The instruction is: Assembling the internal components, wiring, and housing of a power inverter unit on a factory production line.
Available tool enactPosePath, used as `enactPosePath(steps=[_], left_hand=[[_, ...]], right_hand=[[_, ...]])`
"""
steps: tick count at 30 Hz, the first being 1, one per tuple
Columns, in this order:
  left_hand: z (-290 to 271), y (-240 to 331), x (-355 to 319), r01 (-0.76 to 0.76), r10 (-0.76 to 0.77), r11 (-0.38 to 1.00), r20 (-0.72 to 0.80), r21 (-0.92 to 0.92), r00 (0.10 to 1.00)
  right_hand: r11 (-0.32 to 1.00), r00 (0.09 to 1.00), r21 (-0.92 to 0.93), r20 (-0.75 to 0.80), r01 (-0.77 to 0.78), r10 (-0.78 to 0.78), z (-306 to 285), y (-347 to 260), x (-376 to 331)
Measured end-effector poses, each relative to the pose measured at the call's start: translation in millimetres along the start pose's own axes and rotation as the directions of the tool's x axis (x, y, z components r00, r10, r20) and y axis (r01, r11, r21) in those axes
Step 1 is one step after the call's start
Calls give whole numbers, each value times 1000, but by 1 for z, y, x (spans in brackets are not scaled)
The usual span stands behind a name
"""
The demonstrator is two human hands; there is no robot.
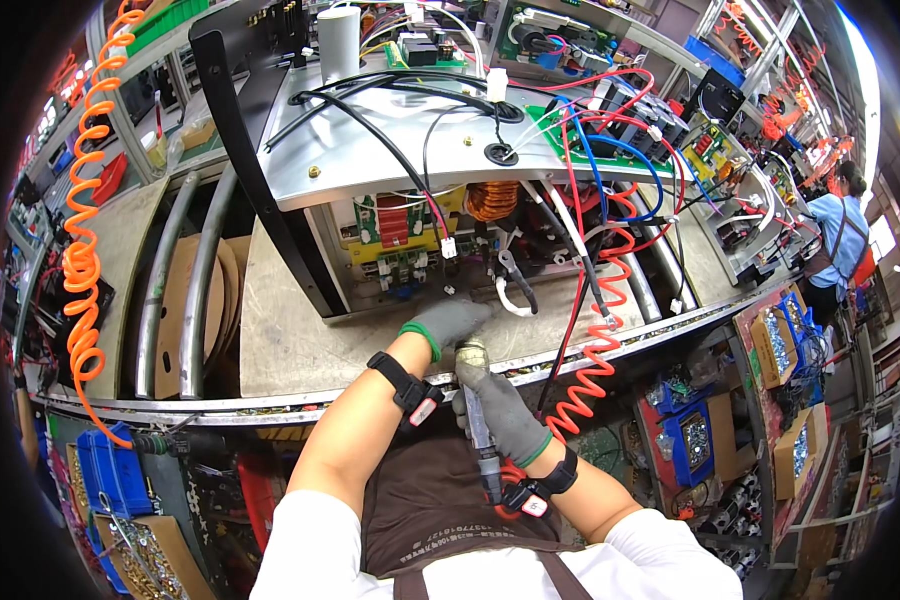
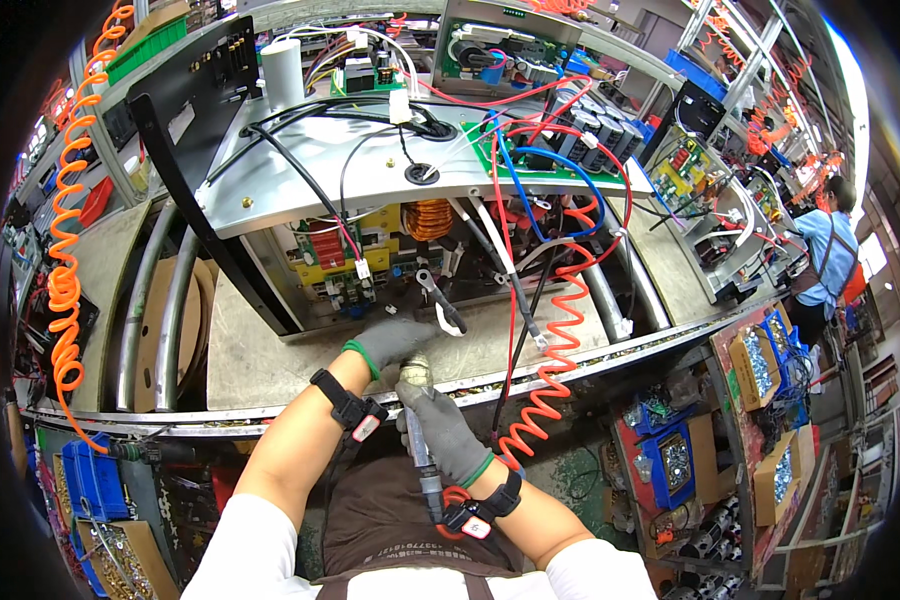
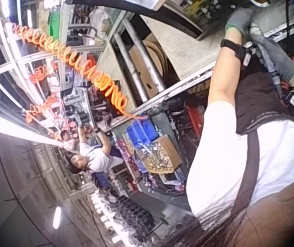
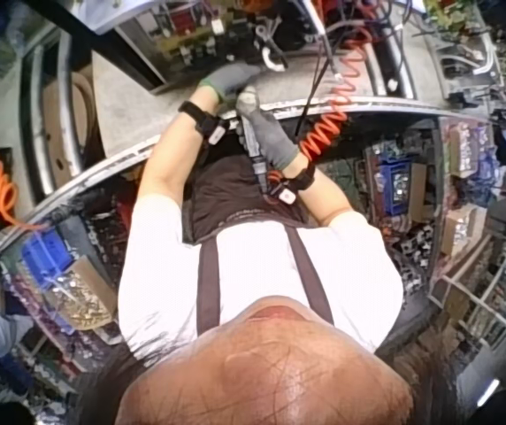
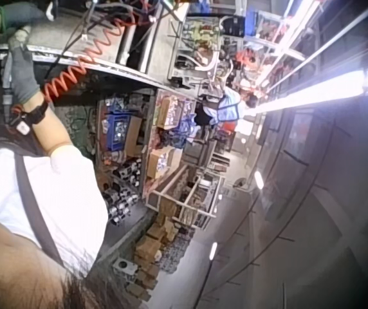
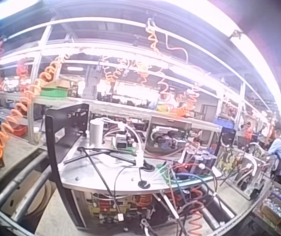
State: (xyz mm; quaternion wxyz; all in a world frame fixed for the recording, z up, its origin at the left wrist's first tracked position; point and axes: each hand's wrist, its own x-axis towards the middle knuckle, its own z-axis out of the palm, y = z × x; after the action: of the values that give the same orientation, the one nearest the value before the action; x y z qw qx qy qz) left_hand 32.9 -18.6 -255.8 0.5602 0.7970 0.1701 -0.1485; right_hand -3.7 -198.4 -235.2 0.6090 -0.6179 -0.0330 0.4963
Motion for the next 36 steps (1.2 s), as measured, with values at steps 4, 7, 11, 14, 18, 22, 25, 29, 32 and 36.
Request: enactPosePath(steps=[4, 7, 11, 14, 18, 22, 25, 29, 32, 36], left_hand=[[5, -5, 2, 2, -8, 998, -93, -66, 996], [8, -9, 4, -16, 10, 999, -139, -41, 990], [9, -11, 7, -40, 26, 994, -139, -99, 990], [8, -12, 8, -38, 32, 997, -103, -60, 994], [8, -11, 8, -67, 60, 997, -155, -40, 986], [4, -9, 6, -22, 18, 991, -28, -134, 999], [2, -8, 5, -52, 52, 999, -34, 5, 998], [2, -9, 7, -45, 44, 998, -18, -44, 999], [4, -10, 6, -38, 37, 994, -14, -98, 999], [8, -9, 1, 9, -13, 983, -21, -185, 1000]], right_hand=[[1000, 1000, 4, 10, -17, 17, -1, -1, 1], [999, 999, 1, 3, -32, 32, -1, -1, 1], [999, 999, -17, -13, -38, 38, 0, -3, 1], [999, 999, -32, -24, -37, 37, 1, -3, 0], [998, 999, -48, -39, -36, 35, 1, -4, 0], [999, 999, -42, -36, -34, 32, 1, -4, 1], [999, 999, -32, -38, -21, 20, 0, -2, 2], [999, 1000, -34, -31, 1, -2, -1, -1, 2], [1000, 999, -31, -33, 3, -4, 0, -2, 1], [999, 998, -32, -54, -25, 24, 2, -4, 1]])
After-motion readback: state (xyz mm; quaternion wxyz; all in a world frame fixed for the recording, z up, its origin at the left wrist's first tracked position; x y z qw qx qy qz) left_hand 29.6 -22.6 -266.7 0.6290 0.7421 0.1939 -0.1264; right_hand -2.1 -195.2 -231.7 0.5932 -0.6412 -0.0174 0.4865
